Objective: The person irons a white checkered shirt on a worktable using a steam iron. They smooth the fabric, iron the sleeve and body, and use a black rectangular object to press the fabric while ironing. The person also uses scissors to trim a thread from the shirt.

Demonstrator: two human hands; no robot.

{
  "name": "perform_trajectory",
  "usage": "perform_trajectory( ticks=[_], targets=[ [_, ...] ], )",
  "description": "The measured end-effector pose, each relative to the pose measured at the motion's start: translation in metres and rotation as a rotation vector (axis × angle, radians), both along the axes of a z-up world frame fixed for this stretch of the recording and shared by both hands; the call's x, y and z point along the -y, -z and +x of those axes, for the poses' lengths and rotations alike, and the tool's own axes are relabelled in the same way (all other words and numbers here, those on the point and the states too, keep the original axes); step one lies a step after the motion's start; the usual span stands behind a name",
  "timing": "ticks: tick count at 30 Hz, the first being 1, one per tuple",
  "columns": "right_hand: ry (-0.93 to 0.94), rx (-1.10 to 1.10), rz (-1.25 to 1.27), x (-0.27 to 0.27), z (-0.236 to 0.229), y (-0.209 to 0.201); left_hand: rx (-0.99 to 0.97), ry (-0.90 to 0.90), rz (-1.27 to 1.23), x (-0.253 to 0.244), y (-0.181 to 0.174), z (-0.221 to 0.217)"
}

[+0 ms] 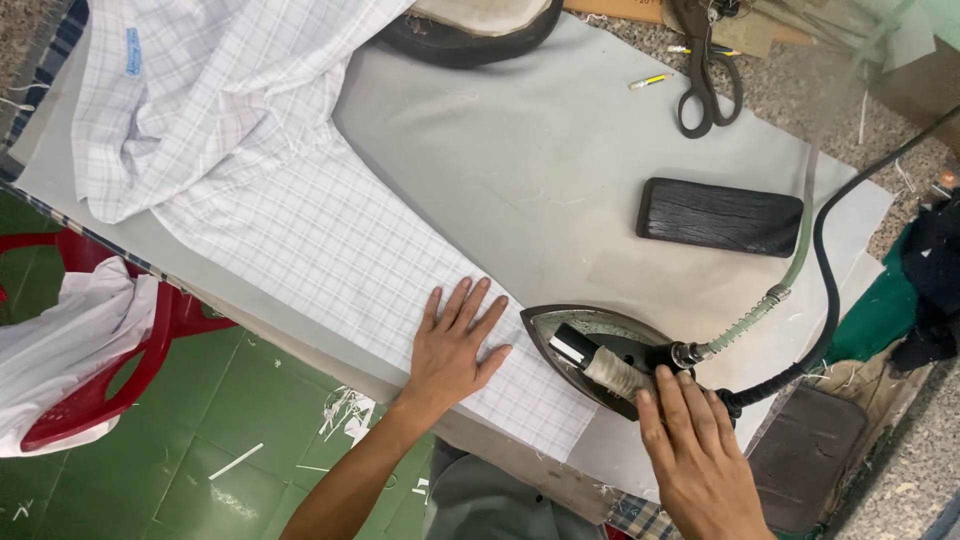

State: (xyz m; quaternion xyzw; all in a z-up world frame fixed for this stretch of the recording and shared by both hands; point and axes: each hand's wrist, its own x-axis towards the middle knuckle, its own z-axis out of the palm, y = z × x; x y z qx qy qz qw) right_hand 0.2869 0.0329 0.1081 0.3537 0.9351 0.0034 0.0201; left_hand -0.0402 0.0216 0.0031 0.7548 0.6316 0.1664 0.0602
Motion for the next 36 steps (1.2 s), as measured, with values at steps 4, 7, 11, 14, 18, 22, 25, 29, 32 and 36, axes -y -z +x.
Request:
perform_trajectory(
  ticks=[4,7,11,14,18,22,25,29,32,36],
  targets=[
    [0.033,0.138,0.092,0.007,0.003,0.008,-0.006,0.017,0.013,0.001,0.001,-0.001],
    [0.063,0.254,0.060,-0.001,-0.012,0.003,-0.011,0.028,0.003,-0.004,-0.001,-0.001],
    [0.067,-0.006,-0.132,-0.051,-0.055,-0.001,0.002,0.042,-0.020,-0.002,0.000,-0.004],
    [0.202,0.077,-0.473,-0.063,-0.072,0.021,0.024,0.041,-0.020,-0.003,0.001,-0.007],
    [0.187,0.086,-0.105,-0.059,-0.094,0.020,0.033,0.034,-0.029,0.001,0.004,-0.008],
    [0.138,0.067,0.028,-0.070,-0.119,0.010,-0.003,0.033,-0.153,-0.015,0.004,-0.026],
    [0.164,0.070,-0.019,-0.073,-0.129,0.016,-0.051,-0.018,-0.236,-0.037,-0.001,-0.060],
    [0.172,0.084,-0.028,-0.074,-0.133,0.016,-0.012,-0.026,-0.016,-0.037,0.002,-0.082],
    [0.147,0.095,0.002,-0.076,-0.135,0.013,-0.010,-0.033,-0.016,-0.037,0.001,-0.083],
    [0.184,0.095,-0.042,-0.074,-0.136,0.018,0.005,-0.022,-0.001,-0.035,0.004,-0.084]
  ],
)
